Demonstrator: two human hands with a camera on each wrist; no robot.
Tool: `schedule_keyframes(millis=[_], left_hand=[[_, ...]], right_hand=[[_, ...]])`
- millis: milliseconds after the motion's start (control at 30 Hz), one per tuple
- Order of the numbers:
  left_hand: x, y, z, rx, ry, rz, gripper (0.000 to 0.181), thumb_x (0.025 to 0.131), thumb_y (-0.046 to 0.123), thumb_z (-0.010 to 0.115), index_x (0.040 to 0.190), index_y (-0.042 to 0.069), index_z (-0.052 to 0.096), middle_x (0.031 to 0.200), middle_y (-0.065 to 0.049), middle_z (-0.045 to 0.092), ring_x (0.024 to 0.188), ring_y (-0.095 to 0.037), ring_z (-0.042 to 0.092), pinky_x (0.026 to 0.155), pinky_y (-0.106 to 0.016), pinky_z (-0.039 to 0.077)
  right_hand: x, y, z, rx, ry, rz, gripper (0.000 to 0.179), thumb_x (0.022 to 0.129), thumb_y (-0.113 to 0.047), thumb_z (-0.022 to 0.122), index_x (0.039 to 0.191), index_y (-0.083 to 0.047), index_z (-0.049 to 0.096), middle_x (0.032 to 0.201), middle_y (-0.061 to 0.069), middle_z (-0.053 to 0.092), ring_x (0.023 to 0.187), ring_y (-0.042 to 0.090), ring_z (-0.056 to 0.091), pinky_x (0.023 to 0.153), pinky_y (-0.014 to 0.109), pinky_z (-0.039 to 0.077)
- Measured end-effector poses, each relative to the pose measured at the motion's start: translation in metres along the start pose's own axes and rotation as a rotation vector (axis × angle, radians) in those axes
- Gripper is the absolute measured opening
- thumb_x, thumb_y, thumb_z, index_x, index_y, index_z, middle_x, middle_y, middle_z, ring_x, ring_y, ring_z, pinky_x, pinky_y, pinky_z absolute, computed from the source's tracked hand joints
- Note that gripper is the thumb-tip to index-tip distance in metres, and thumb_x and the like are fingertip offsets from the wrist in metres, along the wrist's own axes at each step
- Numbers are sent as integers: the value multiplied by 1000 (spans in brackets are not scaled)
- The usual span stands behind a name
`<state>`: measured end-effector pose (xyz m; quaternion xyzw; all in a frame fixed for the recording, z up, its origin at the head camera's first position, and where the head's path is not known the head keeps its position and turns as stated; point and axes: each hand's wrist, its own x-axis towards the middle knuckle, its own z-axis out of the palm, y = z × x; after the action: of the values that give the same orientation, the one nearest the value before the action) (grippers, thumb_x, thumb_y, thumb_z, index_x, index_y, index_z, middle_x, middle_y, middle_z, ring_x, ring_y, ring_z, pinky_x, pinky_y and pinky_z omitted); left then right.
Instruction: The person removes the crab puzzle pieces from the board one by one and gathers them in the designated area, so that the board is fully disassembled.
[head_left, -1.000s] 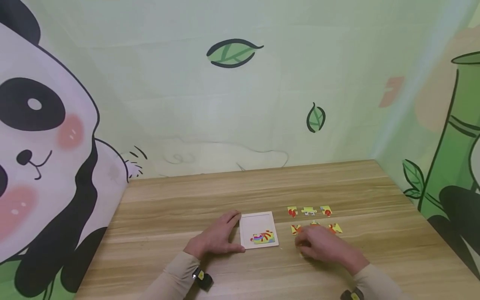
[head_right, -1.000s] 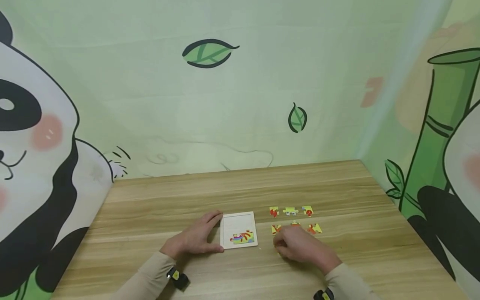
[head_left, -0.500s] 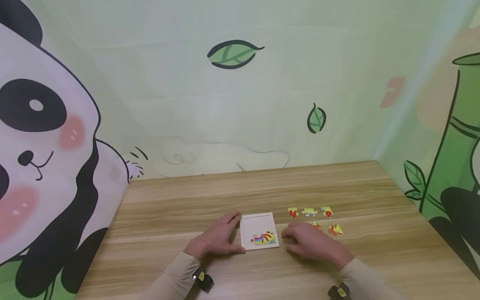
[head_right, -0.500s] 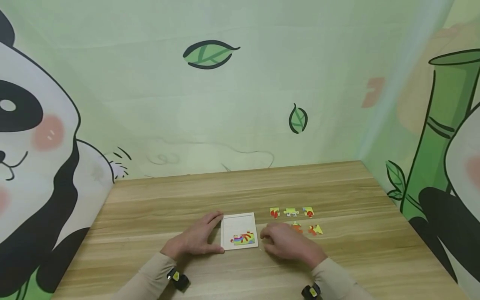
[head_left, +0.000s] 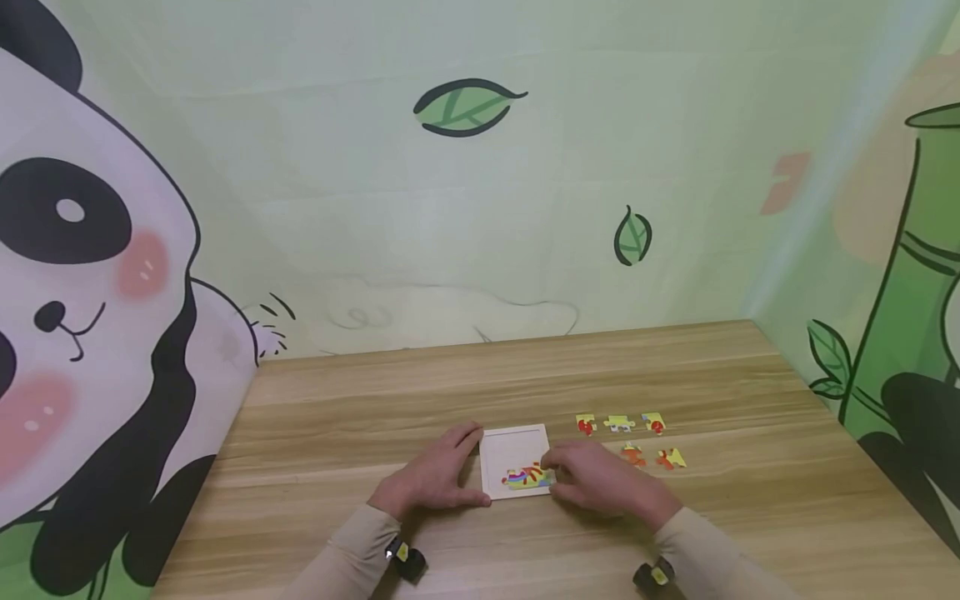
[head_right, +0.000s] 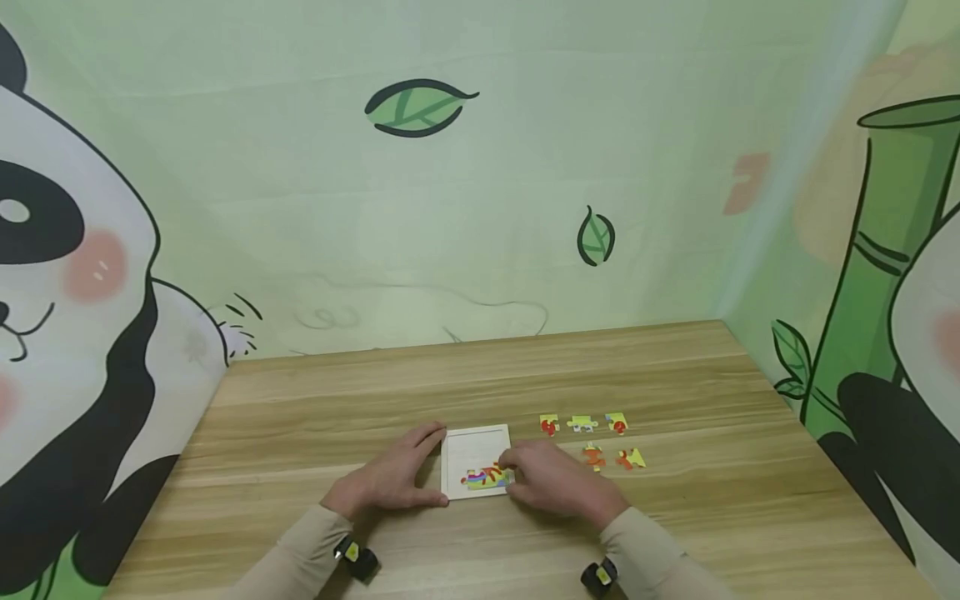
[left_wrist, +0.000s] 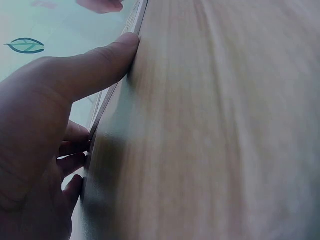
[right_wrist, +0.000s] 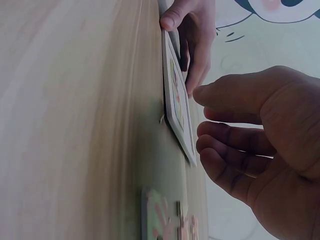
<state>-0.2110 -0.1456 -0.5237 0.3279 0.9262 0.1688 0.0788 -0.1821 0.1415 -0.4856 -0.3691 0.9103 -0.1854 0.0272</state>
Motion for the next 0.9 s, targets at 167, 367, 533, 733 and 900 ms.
schedule_keyframes(millis=[167,367,533,733,900], left_hand=[[0,0,0,2,9,11,103,78,61,71,150,-1,30,154,-14,30,142,-30,31,118,-43,30],[-1,-1,0,-4,17,25,104,78,60,72,150,-2,29,154,-15,31,142,-30,32,118,-43,30],[-1,0,-1,1,23,33,105,78,60,72,150,-2,29,153,-16,31,142,-30,32,117,-43,31],[-1,0,-1,2,21,31,104,78,61,71,150,-2,29,154,-16,31,142,-30,32,117,-43,32],[-1,0,-1,4,33,42,103,79,60,71,149,-3,30,152,-16,33,141,-30,34,117,-42,32]], right_hand=[[9,-6,3,-1,-5,-11,24,84,-18,71,106,-9,71,100,2,67,85,10,57,79,30,53],[18,-11,6,-1,-12,-27,23,82,-16,72,104,-9,71,96,0,66,87,13,59,79,30,53],[23,-15,6,-3,-30,-32,24,82,-18,73,104,-9,70,94,0,65,84,11,57,77,28,52],[28,-20,7,-13,-32,-45,28,83,-18,73,108,-7,69,100,3,65,89,13,59,82,31,53],[33,-22,10,-15,-54,-40,30,83,-18,73,110,-6,69,102,3,65,91,11,57,84,30,53]])
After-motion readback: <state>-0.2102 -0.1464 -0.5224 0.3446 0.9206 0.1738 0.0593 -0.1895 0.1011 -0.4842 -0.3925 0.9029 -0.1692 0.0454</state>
